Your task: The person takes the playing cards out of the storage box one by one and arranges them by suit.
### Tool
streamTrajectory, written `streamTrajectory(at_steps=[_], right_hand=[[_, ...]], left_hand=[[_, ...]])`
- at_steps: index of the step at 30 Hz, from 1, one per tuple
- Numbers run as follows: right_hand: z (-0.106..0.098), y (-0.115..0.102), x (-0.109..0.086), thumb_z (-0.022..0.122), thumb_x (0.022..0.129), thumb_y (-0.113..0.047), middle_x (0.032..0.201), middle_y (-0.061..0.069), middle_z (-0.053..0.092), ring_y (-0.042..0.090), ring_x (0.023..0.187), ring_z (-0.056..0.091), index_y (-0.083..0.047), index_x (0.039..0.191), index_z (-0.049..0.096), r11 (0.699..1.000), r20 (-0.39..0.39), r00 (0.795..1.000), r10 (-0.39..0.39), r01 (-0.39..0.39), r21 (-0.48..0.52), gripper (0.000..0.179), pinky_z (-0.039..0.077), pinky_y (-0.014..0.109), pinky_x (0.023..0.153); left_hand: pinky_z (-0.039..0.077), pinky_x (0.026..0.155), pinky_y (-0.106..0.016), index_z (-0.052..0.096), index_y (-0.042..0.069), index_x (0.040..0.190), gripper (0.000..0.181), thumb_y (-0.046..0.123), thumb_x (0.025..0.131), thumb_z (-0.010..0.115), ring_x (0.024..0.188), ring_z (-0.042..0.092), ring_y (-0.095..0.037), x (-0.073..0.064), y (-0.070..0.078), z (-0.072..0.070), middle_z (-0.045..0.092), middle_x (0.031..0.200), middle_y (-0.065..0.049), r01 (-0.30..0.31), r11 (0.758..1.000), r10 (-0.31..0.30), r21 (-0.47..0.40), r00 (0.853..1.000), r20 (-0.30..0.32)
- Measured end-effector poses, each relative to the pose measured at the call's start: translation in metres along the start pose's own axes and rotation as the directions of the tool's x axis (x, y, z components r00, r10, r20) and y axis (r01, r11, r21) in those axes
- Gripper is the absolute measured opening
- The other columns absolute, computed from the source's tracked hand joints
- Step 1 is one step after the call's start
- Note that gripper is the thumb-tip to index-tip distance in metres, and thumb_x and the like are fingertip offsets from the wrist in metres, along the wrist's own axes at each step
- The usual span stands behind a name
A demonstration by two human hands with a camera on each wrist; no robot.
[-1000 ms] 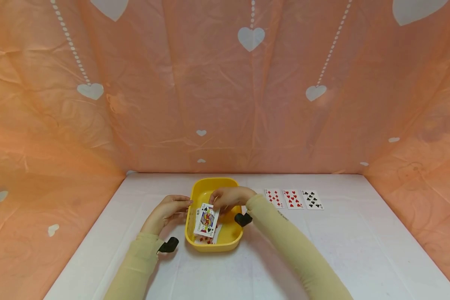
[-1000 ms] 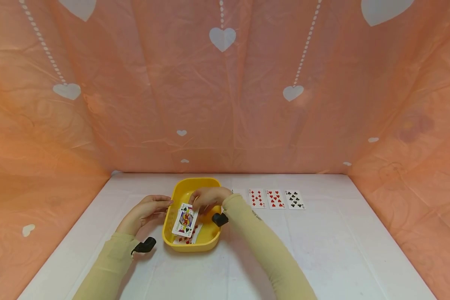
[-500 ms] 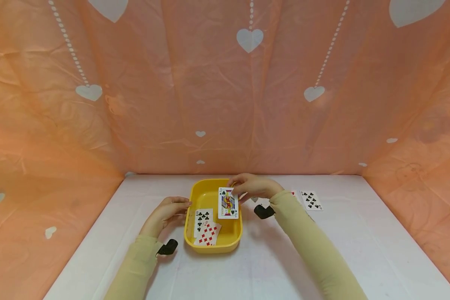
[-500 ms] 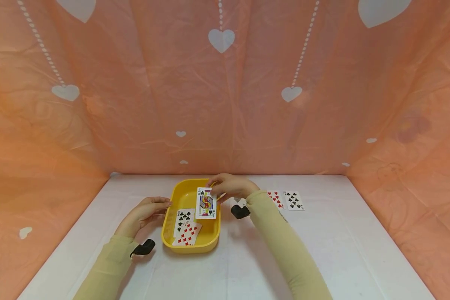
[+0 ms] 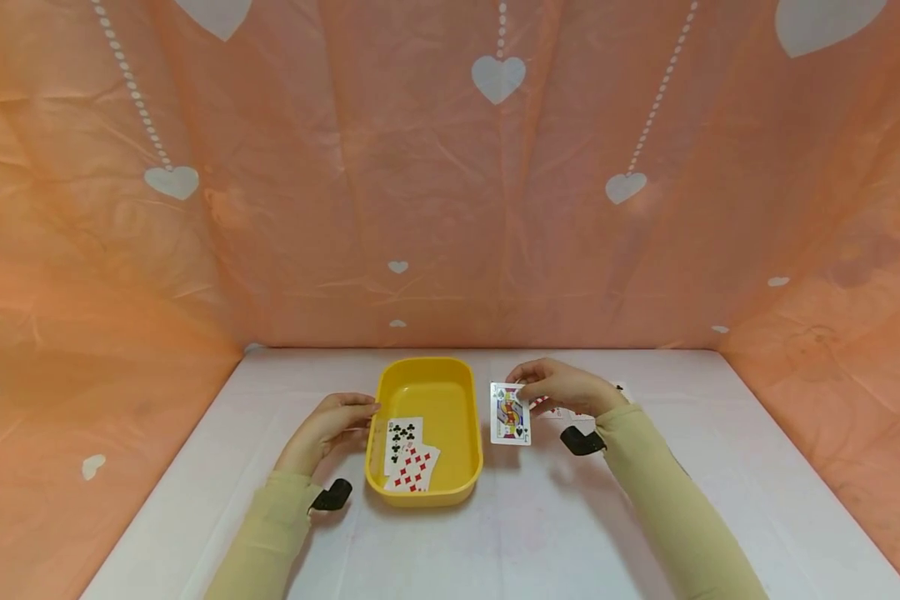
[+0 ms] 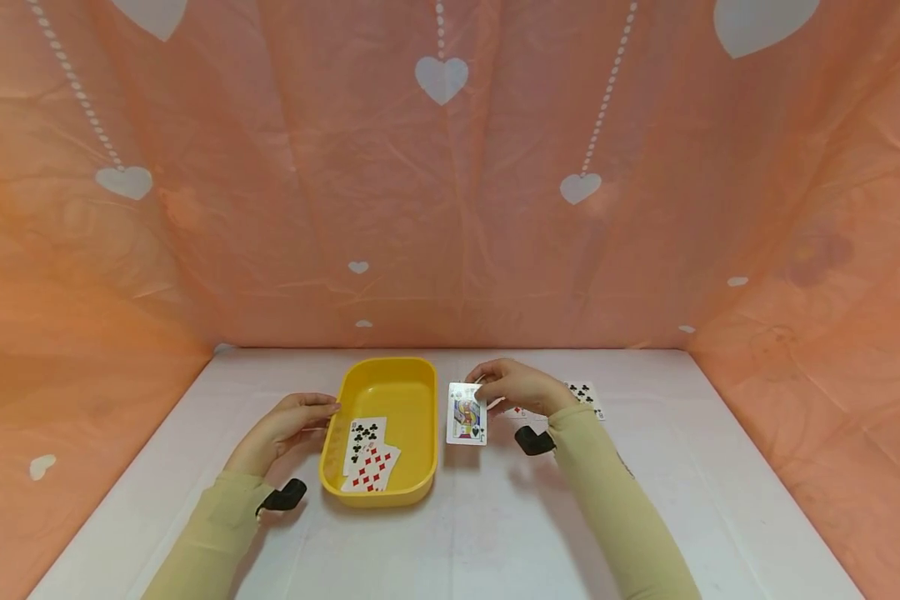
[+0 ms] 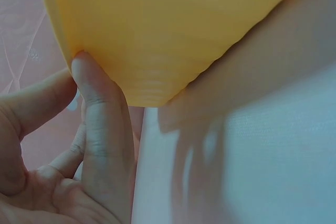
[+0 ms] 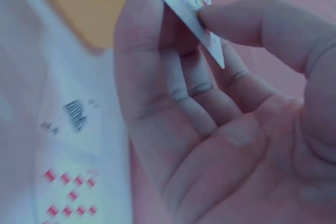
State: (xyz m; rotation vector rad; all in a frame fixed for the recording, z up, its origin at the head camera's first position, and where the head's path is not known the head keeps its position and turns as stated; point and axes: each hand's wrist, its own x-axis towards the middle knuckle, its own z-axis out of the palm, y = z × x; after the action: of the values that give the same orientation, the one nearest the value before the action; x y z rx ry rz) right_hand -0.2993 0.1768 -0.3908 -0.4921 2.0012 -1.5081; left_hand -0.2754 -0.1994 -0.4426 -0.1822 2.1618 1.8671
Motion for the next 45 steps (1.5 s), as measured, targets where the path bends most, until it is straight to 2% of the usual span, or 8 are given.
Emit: streamTrajectory(at_steps=[7,13,18,25,29,34,38,45], right_hand=[[0.002,0.030,-0.004,0.060,0.087,0.002,0.091,0.010,0.064,0.020,0.078,0.061,0.008,0.112,0.054,0.999,-0.031,0.999,0.030,-0.029,0.023,0.026,0.054,0.039,0.076],[0.007,0.054,-0.003,0.064,0.085,0.003,0.084,0.007,0.063,0.015,0.071,0.060,0.007,0.105,0.057,0.998,-0.116,0.992,0.047,-0.042,0.037,0.022,0.054,0.029,0.068],[0.012,0.065,-0.002,0.066,0.081,0.006,0.082,0.010,0.063,0.017,0.068,0.062,0.010,0.102,0.057,0.998,-0.159,0.986,0.054,-0.047,0.050,0.022,0.056,0.029,0.064],[0.017,0.070,0.002,0.068,0.078,0.005,0.076,0.006,0.061,0.014,0.063,0.061,0.012,0.099,0.060,0.998,-0.198,0.979,0.050,-0.058,-0.032,0.023,0.056,0.029,0.062],[0.018,0.068,0.003,0.070,0.078,0.004,0.077,0.005,0.064,0.014,0.063,0.061,0.010,0.097,0.063,0.993,-0.250,0.968,0.032,-0.060,-0.103,0.021,0.056,0.028,0.061],[0.021,0.064,0.004,0.075,0.075,0.002,0.073,0.003,0.064,0.011,0.061,0.058,0.007,0.092,0.067,0.975,-0.321,0.947,-0.002,-0.070,-0.213,0.020,0.053,0.026,0.058],[0.025,0.060,0.004,0.077,0.073,0.003,0.070,0.003,0.063,0.011,0.059,0.056,0.007,0.091,0.068,0.964,-0.346,0.938,-0.025,-0.069,-0.257,0.020,0.050,0.025,0.057],[0.029,0.060,0.003,0.080,0.071,0.000,0.074,0.002,0.065,0.010,0.065,0.055,0.004,0.088,0.070,0.937,-0.400,0.915,-0.055,-0.091,-0.336,0.019,0.049,0.023,0.060]], left_hand=[[0.056,0.068,-0.029,0.054,-0.013,0.118,0.036,0.010,0.092,0.064,0.075,0.064,-0.017,-0.001,-0.002,-0.002,0.066,0.099,-0.020,-0.019,1.000,0.020,-0.019,1.000,0.022],[0.056,0.069,-0.029,0.054,-0.013,0.118,0.035,0.010,0.092,0.062,0.076,0.064,-0.017,-0.001,-0.002,-0.002,0.066,0.100,-0.021,-0.022,1.000,0.022,-0.014,1.000,0.022],[0.056,0.071,-0.030,0.054,-0.012,0.119,0.037,0.011,0.092,0.063,0.078,0.064,-0.018,-0.001,-0.001,-0.001,0.064,0.106,-0.023,-0.009,1.000,0.009,-0.001,1.000,0.011],[0.056,0.069,-0.029,0.053,-0.013,0.119,0.037,0.010,0.092,0.063,0.077,0.065,-0.018,-0.002,-0.001,-0.002,0.066,0.101,-0.022,-0.014,1.000,0.014,-0.021,1.000,0.021],[0.056,0.067,-0.027,0.053,-0.014,0.118,0.036,0.008,0.092,0.063,0.077,0.064,-0.017,-0.001,-0.002,-0.002,0.066,0.100,-0.021,-0.028,0.999,0.029,-0.033,0.999,0.030],[0.056,0.069,-0.028,0.054,-0.012,0.117,0.035,0.010,0.092,0.063,0.077,0.064,-0.017,0.001,-0.001,-0.001,0.066,0.100,-0.021,-0.020,1.000,0.020,-0.016,1.000,0.021],[0.056,0.069,-0.029,0.054,-0.012,0.118,0.035,0.011,0.092,0.063,0.078,0.064,-0.018,0.000,0.000,-0.001,0.066,0.101,-0.021,-0.006,1.000,0.006,-0.007,1.000,0.015],[0.056,0.069,-0.030,0.055,-0.011,0.117,0.035,0.012,0.092,0.064,0.077,0.064,-0.019,-0.001,-0.002,-0.001,0.066,0.100,-0.020,-0.003,1.000,0.003,-0.001,1.000,0.013]])
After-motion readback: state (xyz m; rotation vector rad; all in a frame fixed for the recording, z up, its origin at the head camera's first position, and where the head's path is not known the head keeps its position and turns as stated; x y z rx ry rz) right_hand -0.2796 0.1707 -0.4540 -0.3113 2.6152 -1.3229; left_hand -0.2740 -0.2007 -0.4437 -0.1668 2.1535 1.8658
